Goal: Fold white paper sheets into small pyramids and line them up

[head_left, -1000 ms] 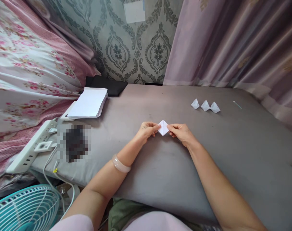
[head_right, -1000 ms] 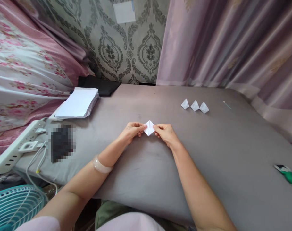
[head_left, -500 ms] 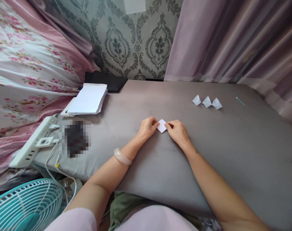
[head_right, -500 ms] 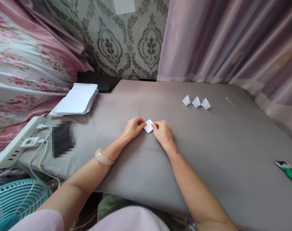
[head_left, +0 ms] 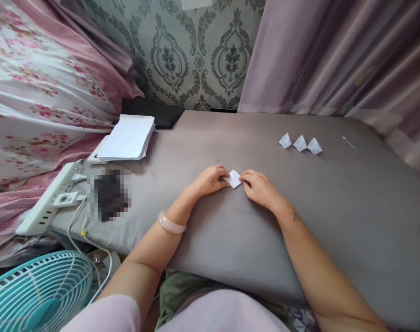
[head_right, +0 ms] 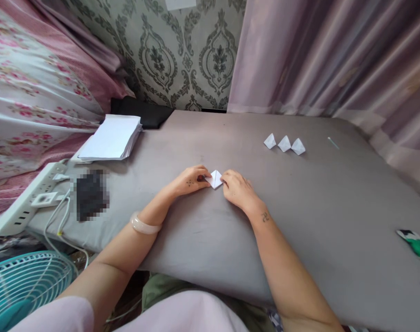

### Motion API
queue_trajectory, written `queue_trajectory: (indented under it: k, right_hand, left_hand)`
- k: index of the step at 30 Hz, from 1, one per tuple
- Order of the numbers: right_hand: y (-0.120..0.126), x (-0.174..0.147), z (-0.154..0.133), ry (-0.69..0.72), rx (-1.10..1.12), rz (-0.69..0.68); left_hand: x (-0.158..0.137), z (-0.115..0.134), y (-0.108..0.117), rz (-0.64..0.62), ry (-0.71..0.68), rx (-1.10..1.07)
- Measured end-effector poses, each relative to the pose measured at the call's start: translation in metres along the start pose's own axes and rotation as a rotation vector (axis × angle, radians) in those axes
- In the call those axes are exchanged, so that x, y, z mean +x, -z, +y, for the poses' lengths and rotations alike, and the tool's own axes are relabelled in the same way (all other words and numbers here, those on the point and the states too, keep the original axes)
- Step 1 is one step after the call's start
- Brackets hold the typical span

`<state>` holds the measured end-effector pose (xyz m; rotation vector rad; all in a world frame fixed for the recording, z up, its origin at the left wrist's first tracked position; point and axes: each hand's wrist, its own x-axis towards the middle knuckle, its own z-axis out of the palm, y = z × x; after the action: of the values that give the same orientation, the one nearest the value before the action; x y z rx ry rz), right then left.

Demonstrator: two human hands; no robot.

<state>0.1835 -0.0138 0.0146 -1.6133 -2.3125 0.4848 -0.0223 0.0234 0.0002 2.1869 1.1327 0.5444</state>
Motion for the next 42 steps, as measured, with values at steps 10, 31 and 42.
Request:
queue_trajectory:
  k: [10,31,42]
  right_hand:
    - [0.001,0.0,0.0,0.01,0.039,-0.03]
    - [-0.019,0.011,0.006,-0.201,0.066,0.114]
    - [-0.024,0.018,0.006,-0.285,0.063,0.131]
  left_hand:
    - [0.0,-0.004,0.002,0.003,-0.066,-0.018]
    - [0.004,0.0,-0.015,0.201,0.226,0.133]
    - [0.005,0.005,-0.014,0.2,0.284,0.099]
